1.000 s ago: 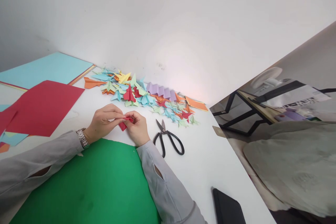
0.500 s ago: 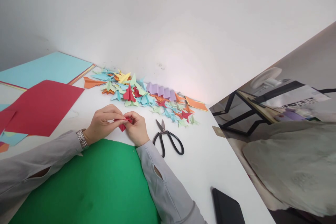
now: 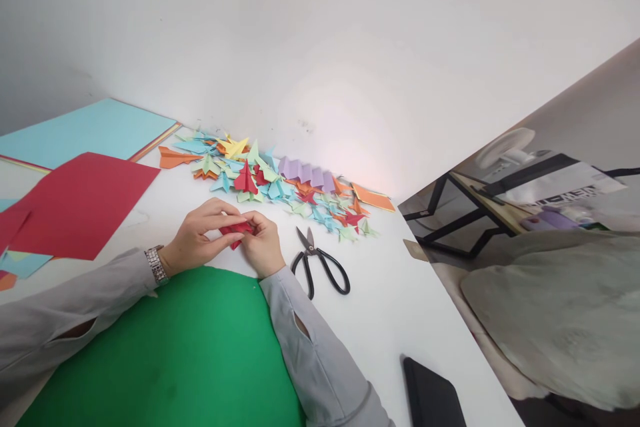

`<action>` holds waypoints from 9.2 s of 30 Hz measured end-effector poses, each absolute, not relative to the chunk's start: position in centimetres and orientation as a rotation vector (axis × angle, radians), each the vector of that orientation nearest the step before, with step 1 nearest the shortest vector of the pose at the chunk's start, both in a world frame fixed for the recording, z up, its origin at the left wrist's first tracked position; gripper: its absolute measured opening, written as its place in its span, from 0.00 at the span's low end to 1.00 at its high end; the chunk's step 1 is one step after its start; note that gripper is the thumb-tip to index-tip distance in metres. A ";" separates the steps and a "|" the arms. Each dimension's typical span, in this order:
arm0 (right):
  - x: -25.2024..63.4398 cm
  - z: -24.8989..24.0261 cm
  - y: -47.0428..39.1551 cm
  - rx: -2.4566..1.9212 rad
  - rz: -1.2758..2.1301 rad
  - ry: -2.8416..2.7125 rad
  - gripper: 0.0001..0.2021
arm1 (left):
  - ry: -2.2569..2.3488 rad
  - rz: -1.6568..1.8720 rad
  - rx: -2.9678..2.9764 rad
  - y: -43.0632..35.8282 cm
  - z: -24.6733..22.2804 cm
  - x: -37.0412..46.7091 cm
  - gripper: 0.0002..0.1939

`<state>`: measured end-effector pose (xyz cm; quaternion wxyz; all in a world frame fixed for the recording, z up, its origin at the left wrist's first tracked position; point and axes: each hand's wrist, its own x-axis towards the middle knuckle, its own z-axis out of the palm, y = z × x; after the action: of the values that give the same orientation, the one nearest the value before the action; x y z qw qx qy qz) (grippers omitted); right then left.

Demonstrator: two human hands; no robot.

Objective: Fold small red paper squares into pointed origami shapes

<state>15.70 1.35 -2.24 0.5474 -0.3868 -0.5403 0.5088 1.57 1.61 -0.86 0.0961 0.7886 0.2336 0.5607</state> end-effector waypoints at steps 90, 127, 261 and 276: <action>16.0 -2.4 1.2 -0.993 1.316 -1.229 0.11 | 0.968 1.277 1.533 2.3 -0.3 1.4 0.15; 15.8 -2.6 1.2 -1.041 1.271 -1.341 0.13 | 1.001 1.248 1.698 2.5 -0.7 1.5 0.12; 15.8 -2.2 1.4 -1.037 1.235 -1.074 0.20 | 1.015 1.377 1.188 3.0 -1.0 1.6 0.15; 15.8 -2.2 1.4 -1.033 1.219 -1.140 0.14 | 0.989 1.294 1.238 2.7 -0.7 1.7 0.11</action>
<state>15.78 1.45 -2.17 0.5558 -0.4377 -0.4827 0.5162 1.66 2.70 -0.66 0.5210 0.5165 0.4126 0.5400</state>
